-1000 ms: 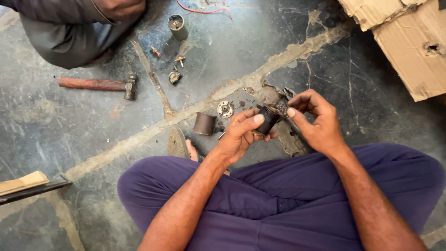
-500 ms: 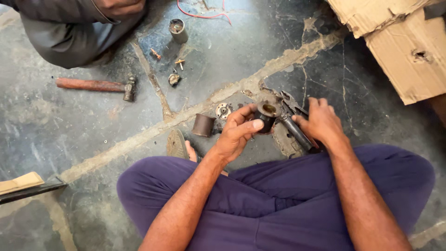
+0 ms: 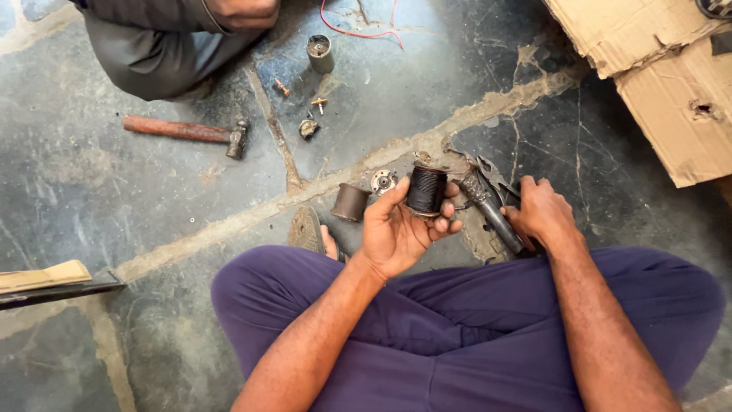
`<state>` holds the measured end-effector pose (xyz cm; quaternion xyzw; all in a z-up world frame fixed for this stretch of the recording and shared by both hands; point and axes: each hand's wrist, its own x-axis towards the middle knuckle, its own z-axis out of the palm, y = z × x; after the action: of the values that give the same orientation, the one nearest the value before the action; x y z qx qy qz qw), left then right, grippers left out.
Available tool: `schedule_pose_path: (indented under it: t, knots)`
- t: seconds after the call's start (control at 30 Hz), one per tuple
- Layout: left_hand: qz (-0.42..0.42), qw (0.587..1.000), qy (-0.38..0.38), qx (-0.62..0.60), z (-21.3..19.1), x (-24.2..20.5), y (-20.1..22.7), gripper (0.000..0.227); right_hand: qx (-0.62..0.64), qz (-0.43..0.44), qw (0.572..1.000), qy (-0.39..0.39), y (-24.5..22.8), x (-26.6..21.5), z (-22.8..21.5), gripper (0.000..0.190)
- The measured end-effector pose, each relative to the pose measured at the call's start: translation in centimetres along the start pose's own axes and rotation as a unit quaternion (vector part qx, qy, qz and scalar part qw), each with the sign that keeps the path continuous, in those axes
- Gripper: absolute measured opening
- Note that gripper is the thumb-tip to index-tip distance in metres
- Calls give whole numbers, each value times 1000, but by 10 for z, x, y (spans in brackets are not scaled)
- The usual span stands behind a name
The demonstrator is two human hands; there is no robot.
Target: The person sits on the floor and uses pliers to strip insulation from wires and manipulate small components of an electric motor. Another person nearby uses a hammer on similar parts. The camera wearer handles wire, a motor housing, and a rotor while assembling or repairing the device.
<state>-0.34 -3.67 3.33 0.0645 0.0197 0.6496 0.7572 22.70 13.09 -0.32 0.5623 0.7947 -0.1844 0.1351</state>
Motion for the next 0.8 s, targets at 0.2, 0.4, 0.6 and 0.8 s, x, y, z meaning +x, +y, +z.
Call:
schedule_pose_path:
  t: [0.2, 0.4, 0.6, 0.8]
  knots:
    - [0, 1000, -1, -4, 1, -2, -1, 63, -23, 1, 1000, -16, -5, -6, -5, 68]
    - [13, 999, 31, 22, 2, 1, -1, 59, -11, 23, 1000, -14, 0, -2, 2, 63]
    - [31, 991, 63, 116, 0, 2, 1, 59, 224, 82, 971, -12, -2, 11, 11, 37]
    - [102, 968, 110, 204, -10, 15, 15, 52, 610, -69, 782, -109, -22, -37, -4, 45]
